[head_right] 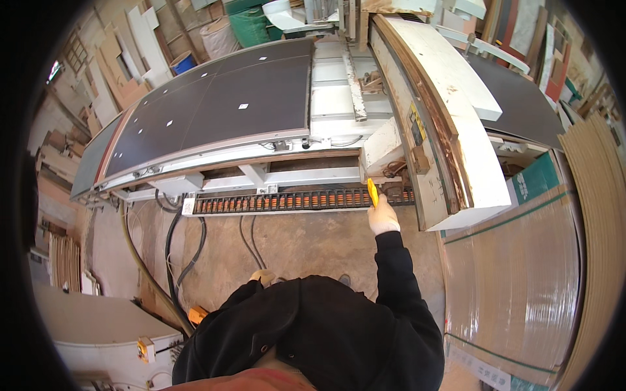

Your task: The person removes dark rectangular panels from a conveyor table and stacks them on a nearby pile. The person also removes a long white strip from the table and places it aside. The person wears gloves and uses a yellow-handled tool to assist with panel removal.

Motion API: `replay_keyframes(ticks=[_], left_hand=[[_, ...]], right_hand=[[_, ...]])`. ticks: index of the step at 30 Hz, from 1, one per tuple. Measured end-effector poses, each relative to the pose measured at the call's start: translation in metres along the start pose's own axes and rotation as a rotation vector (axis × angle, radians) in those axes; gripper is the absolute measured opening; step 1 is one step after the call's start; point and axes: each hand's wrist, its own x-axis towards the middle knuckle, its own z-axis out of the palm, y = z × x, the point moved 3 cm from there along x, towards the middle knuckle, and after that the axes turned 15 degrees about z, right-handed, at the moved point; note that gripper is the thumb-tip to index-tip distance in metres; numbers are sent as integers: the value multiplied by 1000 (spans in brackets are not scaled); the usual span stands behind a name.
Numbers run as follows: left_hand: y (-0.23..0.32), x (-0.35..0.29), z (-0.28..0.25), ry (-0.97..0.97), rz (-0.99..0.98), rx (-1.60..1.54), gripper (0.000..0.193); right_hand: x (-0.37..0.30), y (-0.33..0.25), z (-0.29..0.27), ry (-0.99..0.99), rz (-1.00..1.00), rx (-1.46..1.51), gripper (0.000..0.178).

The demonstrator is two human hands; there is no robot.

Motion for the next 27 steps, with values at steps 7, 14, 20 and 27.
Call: replay_keyframes(ticks=[7, 14, 20, 27], left_hand=[[19, -23, 30, -72, -306, 90, 43], [18, -61, 60, 35, -441, -105, 57], [4, -86, 58, 248, -432, -239, 56], [-27, -87, 72, -261, -130, 71, 43]], right_hand=[[31, -34, -25, 38, -19, -52, 41], [23, -45, -14, 106, -45, -102, 41], [-64, -62, -45, 75, -139, -141, 41], [-169, -61, -212, 474, -34, -191, 29]])
